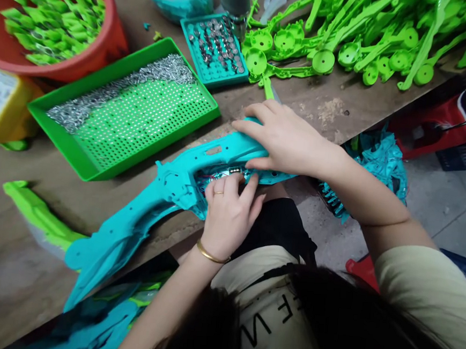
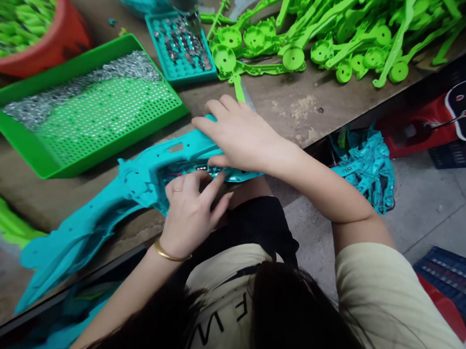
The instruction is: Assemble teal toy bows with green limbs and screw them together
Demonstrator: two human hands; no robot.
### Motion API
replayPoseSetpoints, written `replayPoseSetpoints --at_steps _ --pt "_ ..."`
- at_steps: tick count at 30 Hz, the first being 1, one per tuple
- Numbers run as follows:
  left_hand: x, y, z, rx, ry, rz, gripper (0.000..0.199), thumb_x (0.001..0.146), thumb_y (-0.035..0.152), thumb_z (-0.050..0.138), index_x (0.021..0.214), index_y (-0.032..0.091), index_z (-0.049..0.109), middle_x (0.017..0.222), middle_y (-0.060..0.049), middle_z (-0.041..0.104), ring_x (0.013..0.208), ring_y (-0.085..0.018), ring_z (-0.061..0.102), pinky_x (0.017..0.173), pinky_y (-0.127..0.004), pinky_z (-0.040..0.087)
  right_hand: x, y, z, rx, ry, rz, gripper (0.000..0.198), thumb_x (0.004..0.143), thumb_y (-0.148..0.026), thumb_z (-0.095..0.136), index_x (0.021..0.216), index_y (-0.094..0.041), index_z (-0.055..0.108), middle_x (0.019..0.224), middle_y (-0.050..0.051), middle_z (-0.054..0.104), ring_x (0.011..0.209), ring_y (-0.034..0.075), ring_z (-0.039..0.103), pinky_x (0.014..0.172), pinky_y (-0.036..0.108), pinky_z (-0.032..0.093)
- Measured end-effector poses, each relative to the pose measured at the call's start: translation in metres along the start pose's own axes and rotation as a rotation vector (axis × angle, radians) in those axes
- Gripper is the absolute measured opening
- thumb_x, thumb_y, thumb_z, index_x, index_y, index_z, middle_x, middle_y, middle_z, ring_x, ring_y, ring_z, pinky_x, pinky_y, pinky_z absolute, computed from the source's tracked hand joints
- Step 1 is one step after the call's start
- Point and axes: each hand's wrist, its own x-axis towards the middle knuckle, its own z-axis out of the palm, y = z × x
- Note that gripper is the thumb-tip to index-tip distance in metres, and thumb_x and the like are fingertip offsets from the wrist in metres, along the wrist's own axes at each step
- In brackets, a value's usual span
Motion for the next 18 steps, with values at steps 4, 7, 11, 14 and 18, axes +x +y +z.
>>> replayPoseSetpoints --at_steps 4,7,11,14,18 --pt "-0.04 -0.022 -0.02 -0.067 0.23 0.014 0.056 0.083 0.024 0.065 0.137 0.028 0.052 0.11 -0.012 0.062 0.102 -0.027 0.059 0.093 -0.043 0.043 -0.013 -0.005 -0.008 0.035 -0.022 0.018 0.057 0.083 -0.047 0.066 0.131 -0.021 0.05 0.124 0.014 0.05 0.118 0.035 0.044 0.097 0.055 0.039" --pt "-0.078 -0.056 -0.044 0.077 0.3 -0.234 0.075 0.075 0.034 0.075 0.143 0.032 0.044 0.125 -0.014 0.057 0.116 -0.033 0.055 0.102 -0.05 0.04 -0.019 -0.004 -0.01 0.08 -0.044 0.012 0.059 0.082 -0.052 0.065 0.13 -0.02 0.053 0.123 0.015 0.05 0.117 0.036 0.043 0.097 0.056 0.038" --pt "-0.114 -0.107 -0.064 0.058 0.129 -0.437 0.084 0.074 0.061 0.066 0.145 0.022 0.043 0.137 -0.019 0.052 0.131 -0.041 0.046 0.11 -0.055 0.034 -0.026 -0.001 -0.005 0.119 -0.041 0.003 0.059 0.081 -0.054 0.064 0.128 -0.019 0.055 0.126 0.016 0.049 0.119 0.037 0.044 0.098 0.056 0.038" --pt "-0.126 -0.13 -0.061 0.015 0.029 -0.455 0.083 0.076 0.067 0.057 0.142 0.018 0.048 0.133 -0.02 0.056 0.128 -0.04 0.05 0.11 -0.052 0.037 -0.033 0.0 0.001 0.144 -0.03 -0.019 0.061 0.082 -0.054 0.063 0.131 -0.019 0.053 0.131 0.016 0.05 0.121 0.036 0.044 0.1 0.055 0.037" --pt "-0.13 -0.134 -0.052 0.023 0.02 -0.469 0.078 0.08 0.066 0.053 0.136 0.013 0.053 0.128 -0.022 0.059 0.123 -0.039 0.054 0.108 -0.051 0.039 -0.042 -0.001 0.008 0.164 -0.025 -0.045 0.064 0.083 -0.056 0.061 0.133 -0.017 0.051 0.133 0.017 0.052 0.123 0.035 0.046 0.103 0.054 0.037"
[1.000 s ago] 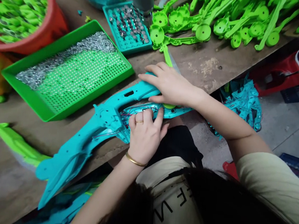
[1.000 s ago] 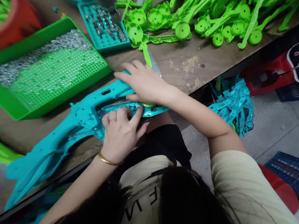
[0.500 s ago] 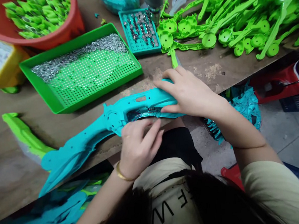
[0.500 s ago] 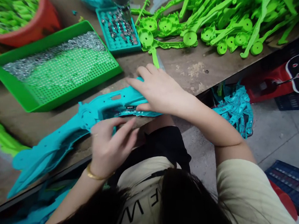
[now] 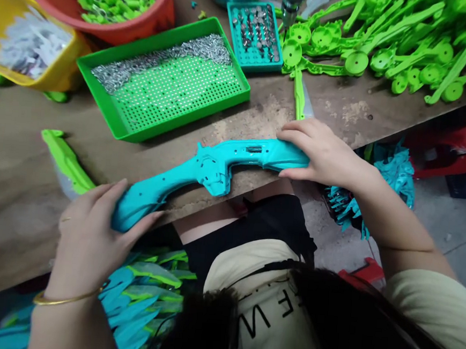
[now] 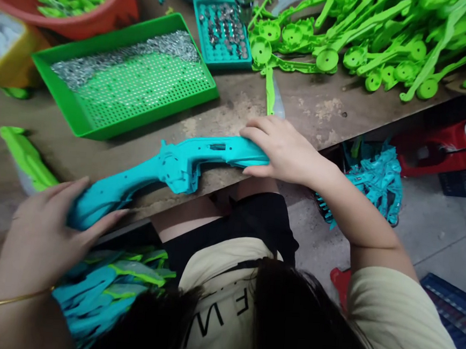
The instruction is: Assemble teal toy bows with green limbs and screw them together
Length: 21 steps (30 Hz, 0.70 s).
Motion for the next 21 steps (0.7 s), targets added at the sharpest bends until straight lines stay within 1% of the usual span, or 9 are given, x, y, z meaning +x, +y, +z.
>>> replayPoseSetpoints --at_steps 3,6,8,10,11,13,16,19,21 --pt "-0.003 0.001 -0.002 -0.012 0.028 0.001 0.085 0.077 0.073 0.052 0.136 0.012 0.054 0.13 -0.023 0.057 0.124 -0.038 0.053 0.108 -0.05 0.038 -0.003 -0.002 0.0 -0.003 -0.001 0.013 0.064 0.083 -0.055 0.061 0.133 -0.017 0.051 0.132 0.017 0.054 0.122 0.036 0.047 0.102 0.054 0.038" --pt "-0.01 -0.007 -0.011 -0.048 0.052 -0.02 0.093 0.072 0.08 0.052 0.138 0.013 0.051 0.135 -0.023 0.054 0.129 -0.038 0.049 0.11 -0.049 0.037 -0.004 -0.004 -0.002 -0.023 -0.007 0.029 0.063 0.082 -0.053 0.062 0.135 -0.019 0.052 0.132 0.016 0.055 0.122 0.037 0.049 0.102 0.055 0.039" --pt "-0.019 -0.015 -0.016 -0.056 0.06 -0.056 0.091 0.072 0.077 0.055 0.138 0.014 0.051 0.135 -0.022 0.054 0.128 -0.037 0.049 0.11 -0.049 0.037 -0.004 -0.003 -0.002 -0.045 -0.027 0.032 0.064 0.082 -0.054 0.062 0.135 -0.019 0.052 0.133 0.016 0.055 0.123 0.037 0.05 0.102 0.056 0.04" --pt "-0.03 -0.024 -0.017 -0.053 0.065 -0.112 0.081 0.076 0.069 0.057 0.136 0.014 0.052 0.133 -0.02 0.056 0.127 -0.035 0.051 0.109 -0.048 0.039 -0.005 -0.001 0.0 -0.062 -0.041 0.03 0.067 0.082 -0.055 0.062 0.137 -0.018 0.051 0.135 0.016 0.054 0.123 0.037 0.051 0.103 0.055 0.041" --pt "-0.036 -0.027 -0.017 -0.06 0.073 -0.159 0.075 0.079 0.064 0.057 0.134 0.015 0.053 0.132 -0.019 0.057 0.125 -0.034 0.052 0.107 -0.047 0.041 -0.006 0.0 0.001 -0.067 -0.042 0.03 0.068 0.082 -0.055 0.063 0.137 -0.018 0.051 0.136 0.017 0.053 0.124 0.038 0.051 0.103 0.055 0.042" --pt "-0.046 -0.03 -0.014 -0.089 0.113 -0.32 0.062 0.083 0.056 0.055 0.131 0.016 0.057 0.127 -0.016 0.06 0.117 -0.03 0.058 0.1 -0.043 0.047 -0.008 0.001 0.003 -0.07 -0.037 0.035 0.069 0.081 -0.055 0.063 0.139 -0.019 0.049 0.138 0.017 0.052 0.124 0.038 0.051 0.102 0.056 0.042" --pt "-0.054 -0.027 -0.007 -0.195 0.161 -0.63 0.049 0.085 0.05 0.053 0.121 0.018 0.064 0.105 -0.009 0.068 0.088 -0.023 0.065 0.081 -0.035 0.053 -0.011 -0.001 0.005 -0.079 -0.038 0.044 0.069 0.081 -0.055 0.063 0.139 -0.02 0.049 0.138 0.017 0.053 0.124 0.038 0.052 0.101 0.057 0.043" --pt "-0.055 -0.022 -0.002 -0.471 0.137 -0.835 0.042 0.084 0.048 0.056 0.112 0.018 0.067 0.071 0.001 0.064 0.059 -0.015 0.058 0.058 -0.027 0.048 -0.013 -0.005 0.004 -0.101 -0.037 0.05 0.069 0.082 -0.055 0.062 0.139 -0.019 0.049 0.138 0.017 0.052 0.125 0.038 0.052 0.102 0.056 0.044" --pt "-0.054 -0.018 0.001 -0.705 0.124 -0.918 0.039 0.082 0.046 0.061 0.108 0.018 0.066 0.062 0.004 0.059 0.051 -0.013 0.055 0.051 -0.024 0.045 -0.015 -0.006 0.004 -0.115 -0.036 0.05 0.069 0.082 -0.055 0.061 0.139 -0.019 0.049 0.138 0.017 0.052 0.125 0.037 0.051 0.103 0.055 0.043"
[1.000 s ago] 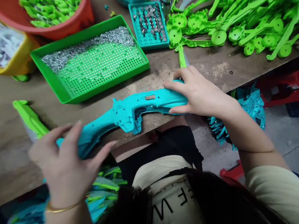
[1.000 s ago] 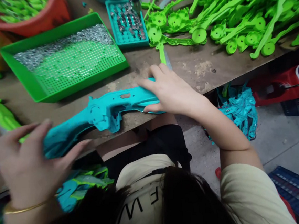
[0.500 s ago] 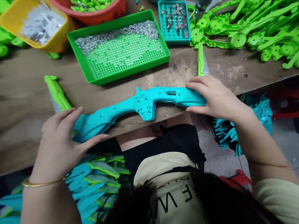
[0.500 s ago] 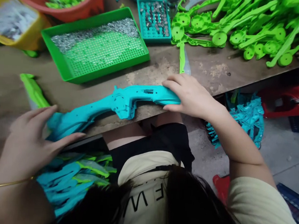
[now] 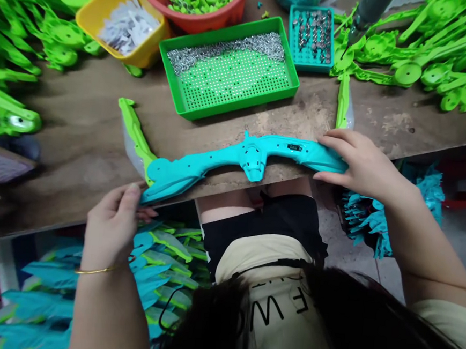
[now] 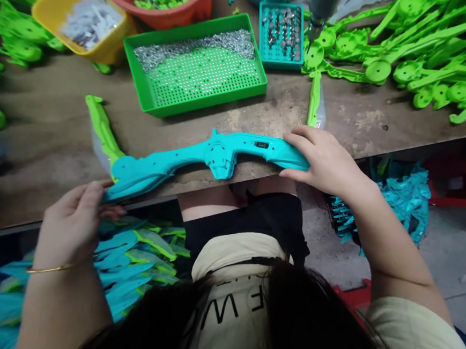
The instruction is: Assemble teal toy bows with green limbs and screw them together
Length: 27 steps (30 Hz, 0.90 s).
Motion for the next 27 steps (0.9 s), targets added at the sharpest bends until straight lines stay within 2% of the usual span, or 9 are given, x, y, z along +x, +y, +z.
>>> replayPoseSetpoints --at_steps 3,6,8,10,13,19,27 --pt "-0.002 0.002 0.003 -0.177 -0.062 -0.093 0.038 0.08 0.044 0.065 0.106 0.016 0.064 0.063 0.004 0.061 0.052 -0.012 0.059 0.051 -0.022 0.046 -0.001 -0.001 -0.001 -0.008 -0.001 -0.002 0.068 0.082 -0.054 0.061 0.137 -0.016 0.05 0.136 0.018 0.053 0.125 0.036 0.052 0.103 0.053 0.044" --pt "-0.003 0.004 0.002 -0.239 -0.089 -0.096 0.042 0.082 0.051 0.063 0.103 0.015 0.064 0.065 0.001 0.064 0.054 -0.014 0.062 0.052 -0.024 0.048 0.0 -0.002 -0.002 -0.007 0.042 -0.001 0.065 0.082 -0.05 0.062 0.135 -0.014 0.052 0.133 0.018 0.055 0.122 0.034 0.055 0.102 0.05 0.047" --pt "-0.003 0.005 0.001 -0.306 -0.125 -0.096 0.049 0.087 0.06 0.051 0.099 0.014 0.063 0.07 -0.001 0.067 0.057 -0.016 0.065 0.056 -0.027 0.051 0.002 -0.001 -0.005 -0.01 0.084 0.0 0.063 0.082 -0.05 0.063 0.133 -0.015 0.054 0.131 0.018 0.057 0.121 0.034 0.056 0.101 0.049 0.048" --pt "-0.002 0.007 0.0 -0.388 -0.14 -0.133 0.062 0.091 0.067 0.031 0.096 0.014 0.063 0.074 -0.004 0.069 0.06 -0.019 0.066 0.061 -0.032 0.054 0.005 -0.001 -0.009 -0.007 0.105 0.01 0.062 0.081 -0.051 0.064 0.132 -0.017 0.056 0.132 0.017 0.058 0.121 0.033 0.057 0.1 0.048 0.049" --pt "0.0 0.007 -0.003 -0.459 -0.167 -0.2 0.077 0.091 0.071 0.012 0.095 0.014 0.063 0.077 -0.007 0.07 0.062 -0.02 0.067 0.064 -0.036 0.055 0.009 0.0 -0.017 0.026 0.098 0.027 0.057 0.081 -0.049 0.065 0.13 -0.02 0.059 0.132 0.014 0.061 0.12 0.031 0.06 0.099 0.044 0.05" --pt "-0.003 0.002 -0.002 -0.455 -0.174 -0.237 0.078 0.092 0.069 0.011 0.099 0.011 0.062 0.069 -0.007 0.068 0.055 -0.018 0.066 0.054 -0.029 0.052 0.012 0.004 -0.027 0.024 0.09 0.044 0.054 0.082 -0.047 0.065 0.129 -0.021 0.061 0.13 0.015 0.063 0.119 0.029 0.061 0.101 0.039 0.049" --pt "-0.008 0.004 0.004 -0.584 -0.269 -0.28 0.073 0.095 0.062 0.009 0.097 0.011 0.062 0.062 -0.011 0.069 0.053 -0.018 0.067 0.051 -0.025 0.054 0.01 0.011 -0.022 -0.047 0.048 0.058 0.055 0.082 -0.047 0.065 0.131 -0.023 0.06 0.131 0.014 0.062 0.119 0.029 0.061 0.098 0.038 0.049"
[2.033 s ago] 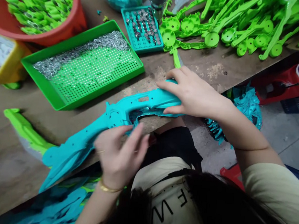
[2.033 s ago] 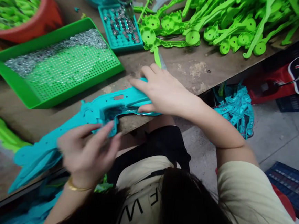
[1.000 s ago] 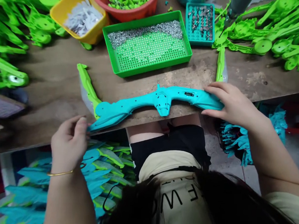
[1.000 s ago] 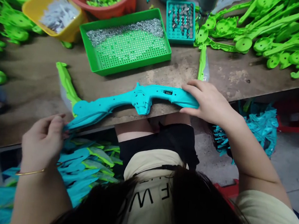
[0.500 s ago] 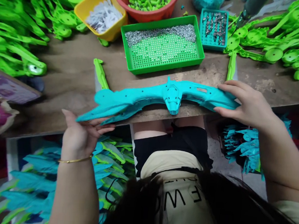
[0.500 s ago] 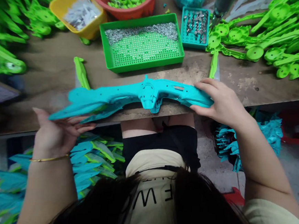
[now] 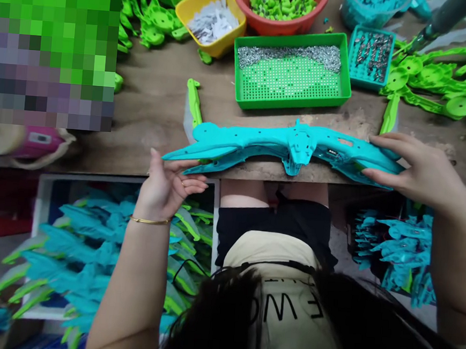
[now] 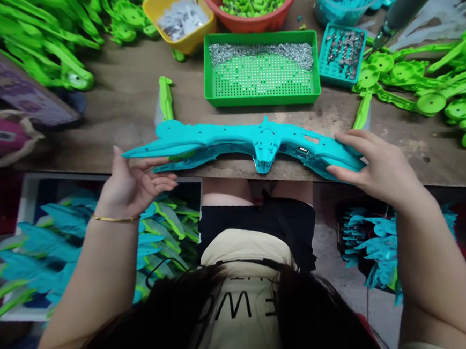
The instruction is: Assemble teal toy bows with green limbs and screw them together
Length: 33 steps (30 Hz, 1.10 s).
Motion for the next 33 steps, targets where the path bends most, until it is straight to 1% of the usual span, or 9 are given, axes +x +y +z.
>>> replayPoseSetpoints --at_steps 3,8,13,16,19,22,27,30,33 --pt "0.0 -0.003 0.003 -0.026 -0.001 0.022 0.061 0.097 0.056 0.019 0.096 0.011 0.061 0.065 -0.012 0.071 0.055 -0.018 0.069 0.053 -0.024 0.055 -0.001 0.001 0.0 -0.016 0.014 0.007 0.054 0.082 -0.047 0.065 0.13 -0.022 0.061 0.13 0.014 0.063 0.117 0.028 0.062 0.098 0.036 0.049" --pt "0.001 -0.009 0.007 -0.003 0.032 0.098 0.018 0.089 0.026 0.051 0.095 0.011 0.059 0.063 -0.009 0.07 0.052 -0.016 0.068 0.054 -0.023 0.056 -0.002 0.007 0.002 -0.035 0.098 0.046 0.063 0.079 -0.063 0.06 0.128 -0.023 0.063 0.13 0.014 0.064 0.115 0.03 0.064 0.097 0.041 0.051" --pt "0.004 -0.009 0.006 -0.074 0.027 0.065 0.031 0.095 0.036 0.04 0.09 0.011 0.059 0.062 -0.012 0.07 0.052 -0.018 0.068 0.053 -0.024 0.056 -0.002 0.005 0.006 -0.024 0.101 0.018 0.068 0.078 -0.069 0.055 0.126 -0.023 0.064 0.128 0.011 0.065 0.115 0.031 0.064 0.096 0.044 0.052" --pt "0.004 -0.01 0.005 -0.058 0.004 0.075 0.02 0.091 0.025 0.044 0.092 0.013 0.059 0.063 -0.01 0.07 0.053 -0.017 0.068 0.053 -0.023 0.056 -0.003 0.002 0.006 -0.029 0.094 0.011 0.067 0.079 -0.069 0.054 0.126 -0.022 0.064 0.129 0.011 0.064 0.115 0.031 0.064 0.097 0.044 0.052" --pt "0.004 -0.01 0.006 0.023 0.021 0.096 0.015 0.084 0.021 0.051 0.094 0.014 0.059 0.059 -0.005 0.067 0.049 -0.015 0.066 0.049 -0.021 0.053 -0.003 0.001 0.006 -0.024 0.078 0.023 0.068 0.078 -0.067 0.055 0.127 -0.021 0.063 0.129 0.012 0.063 0.117 0.032 0.063 0.098 0.044 0.051" --pt "0.006 -0.009 0.01 0.151 0.094 0.119 0.015 0.081 0.029 0.057 0.083 0.015 0.059 0.051 -0.001 0.06 0.042 -0.014 0.06 0.039 -0.018 0.045 -0.003 0.005 0.009 -0.01 0.078 0.048 0.065 0.077 -0.064 0.059 0.127 -0.021 0.063 0.13 0.012 0.063 0.118 0.032 0.062 0.1 0.046 0.05" --pt "0.013 -0.007 0.008 0.337 0.125 0.164 0.031 0.075 0.046 0.064 0.069 0.017 0.056 0.045 0.0 0.054 0.036 -0.012 0.051 0.035 -0.019 0.035 -0.002 0.015 0.019 0.047 0.115 0.122 0.062 0.076 -0.057 0.063 0.127 -0.021 0.063 0.126 0.013 0.066 0.116 0.032 0.063 0.099 0.046 0.05" --pt "0.016 -0.006 0.002 0.579 0.184 0.314 0.037 0.075 0.054 0.062 0.077 0.017 0.062 0.06 -0.003 0.062 0.049 -0.014 0.057 0.046 -0.024 0.045 -0.003 0.018 0.023 0.104 0.122 0.144 0.062 0.074 -0.054 0.066 0.127 -0.023 0.063 0.126 0.012 0.066 0.116 0.031 0.063 0.099 0.045 0.051" --pt "0.019 -0.002 0.004 0.795 0.282 0.554 0.054 0.072 0.058 0.065 0.108 0.018 0.063 0.085 -0.005 0.068 0.071 -0.018 0.064 0.069 -0.031 0.053 -0.004 0.02 0.024 0.143 0.126 0.159 0.061 0.074 -0.053 0.068 0.128 -0.024 0.062 0.127 0.01 0.066 0.114 0.03 0.064 0.099 0.045 0.052"
